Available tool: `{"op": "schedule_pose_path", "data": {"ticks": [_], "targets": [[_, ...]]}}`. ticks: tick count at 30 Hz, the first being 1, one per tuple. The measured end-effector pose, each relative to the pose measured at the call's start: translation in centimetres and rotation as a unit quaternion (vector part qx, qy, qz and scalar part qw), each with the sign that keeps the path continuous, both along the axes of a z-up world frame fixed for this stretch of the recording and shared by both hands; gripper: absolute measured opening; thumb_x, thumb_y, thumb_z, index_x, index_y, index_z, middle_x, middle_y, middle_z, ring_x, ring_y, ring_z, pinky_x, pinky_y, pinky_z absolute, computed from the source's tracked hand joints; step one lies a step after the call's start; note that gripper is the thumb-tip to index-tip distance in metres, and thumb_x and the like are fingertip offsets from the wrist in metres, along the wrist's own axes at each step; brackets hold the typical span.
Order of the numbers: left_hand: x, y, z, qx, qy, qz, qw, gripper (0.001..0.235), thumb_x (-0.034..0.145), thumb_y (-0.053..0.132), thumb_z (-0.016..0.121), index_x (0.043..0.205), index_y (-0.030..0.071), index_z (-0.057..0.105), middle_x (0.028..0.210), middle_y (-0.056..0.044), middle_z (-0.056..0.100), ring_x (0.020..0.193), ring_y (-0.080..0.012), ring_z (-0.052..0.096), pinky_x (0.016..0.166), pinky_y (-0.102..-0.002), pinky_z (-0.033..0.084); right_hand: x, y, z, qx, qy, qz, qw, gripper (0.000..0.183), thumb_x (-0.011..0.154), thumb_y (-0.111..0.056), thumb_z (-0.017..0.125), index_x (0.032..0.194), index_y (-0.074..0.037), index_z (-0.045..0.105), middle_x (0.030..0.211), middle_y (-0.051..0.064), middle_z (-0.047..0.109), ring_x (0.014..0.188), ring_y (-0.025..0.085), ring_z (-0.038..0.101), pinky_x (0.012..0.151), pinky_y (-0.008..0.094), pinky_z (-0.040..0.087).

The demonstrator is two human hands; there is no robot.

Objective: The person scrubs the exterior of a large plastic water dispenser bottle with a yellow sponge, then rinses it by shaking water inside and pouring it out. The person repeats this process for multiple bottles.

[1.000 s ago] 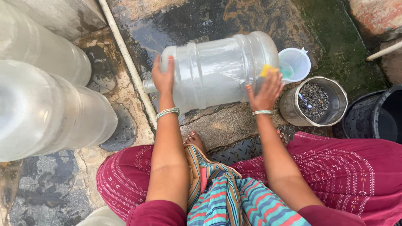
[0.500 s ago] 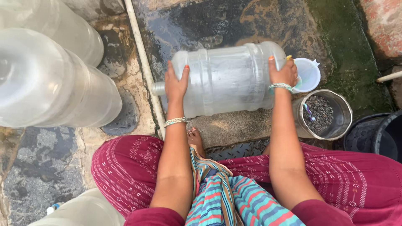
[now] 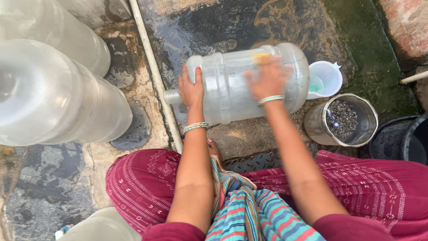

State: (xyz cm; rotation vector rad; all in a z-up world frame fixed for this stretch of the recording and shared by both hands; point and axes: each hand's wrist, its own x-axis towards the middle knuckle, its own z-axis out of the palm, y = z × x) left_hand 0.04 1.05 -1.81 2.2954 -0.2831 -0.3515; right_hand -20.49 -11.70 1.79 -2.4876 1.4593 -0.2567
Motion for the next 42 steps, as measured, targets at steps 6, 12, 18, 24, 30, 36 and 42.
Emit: {"op": "schedule_pose_path", "data": {"ticks": [6, 12, 18, 24, 30, 36, 42], "targets": [[0.6, -0.9, 0.3, 0.017, 0.033, 0.011, 0.999, 0.074, 0.086, 0.071, 0.055, 0.151, 0.037, 0.044, 0.158, -0.016, 0.041, 0.138, -0.0437, 0.045, 0.109, -0.055, 0.039, -3.5, 1.4, -0.8, -0.128, -0.095, 0.023, 0.987, 0.093, 0.104, -0.072, 0.039, 0.157, 0.005, 0.037, 0.164, 0.031, 0.03, 0.156, 0.046, 0.022, 0.129, 0.062, 0.009], [1.4, -1.0, 0.3, 0.027, 0.035, -0.01, 0.999, 0.076, 0.086, 0.072, 0.054, 0.153, 0.037, 0.043, 0.157, -0.015, 0.041, 0.136, -0.0436, 0.049, 0.108, -0.055, 0.042, 5.6, 11.0, -5.1, -0.069, -0.114, 0.303, 0.944, 0.087, 0.1, -0.064, 0.033, 0.16, -0.001, 0.035, 0.168, 0.023, 0.031, 0.157, 0.036, 0.022, 0.125, 0.062, 0.007], [1.6, -1.1, 0.1, 0.026, 0.026, -0.01, 0.999, 0.075, 0.087, 0.071, 0.054, 0.152, 0.035, 0.045, 0.155, -0.011, 0.047, 0.134, -0.0396, 0.051, 0.108, -0.053, 0.043, -6.2, 2.3, -4.4, -0.144, -0.098, -0.006, 0.985, 0.073, 0.108, -0.06, 0.031, 0.159, -0.008, 0.044, 0.166, 0.023, 0.033, 0.156, 0.041, 0.023, 0.12, 0.07, -0.001], [2.2, -1.6, 0.2, 0.026, 0.003, -0.014, 1.0, 0.074, 0.088, 0.068, 0.055, 0.151, 0.031, 0.047, 0.15, -0.014, 0.051, 0.132, -0.0378, 0.054, 0.106, -0.052, 0.044, -4.5, 5.4, -6.6, -0.167, -0.146, -0.01, 0.975, 0.076, 0.105, -0.062, 0.032, 0.16, -0.01, 0.038, 0.163, 0.021, 0.035, 0.155, 0.045, 0.022, 0.125, 0.064, 0.001], [3.1, -2.0, -1.1, 0.014, -0.005, -0.02, 1.0, 0.075, 0.086, 0.068, 0.056, 0.149, 0.028, 0.05, 0.143, -0.014, 0.057, 0.129, -0.0356, 0.057, 0.105, -0.05, 0.045, 1.5, 11.2, -9.6, -0.165, -0.1, 0.273, 0.942, 0.073, 0.103, -0.067, 0.033, 0.157, -0.018, 0.042, 0.163, 0.011, 0.034, 0.154, 0.036, 0.021, 0.123, 0.063, 0.006], [6.0, -2.3, -3.4, -0.15, 0.04, -0.034, 0.987, 0.07, 0.089, 0.059, 0.065, 0.143, 0.016, 0.056, 0.143, -0.013, 0.059, 0.131, -0.0307, 0.057, 0.109, -0.046, 0.045, -10.7, 0.1, -9.9, -0.187, -0.079, -0.086, 0.975, 0.066, 0.112, -0.05, 0.045, 0.162, -0.006, 0.037, 0.168, 0.023, 0.029, 0.161, 0.041, 0.02, 0.127, 0.067, 0.003], [2.8, 2.1, -4.2, -0.295, 0.064, 0.048, 0.952, 0.061, 0.093, 0.051, 0.058, 0.141, 0.013, 0.061, 0.146, -0.012, 0.063, 0.132, -0.0289, 0.064, 0.112, -0.041, 0.049, -12.6, -5.5, -9.2, 0.107, -0.39, -0.18, 0.897, 0.09, 0.079, -0.071, 0.07, 0.135, -0.002, 0.054, 0.127, 0.021, 0.065, 0.116, 0.035, 0.065, 0.101, 0.047, 0.049]]}}
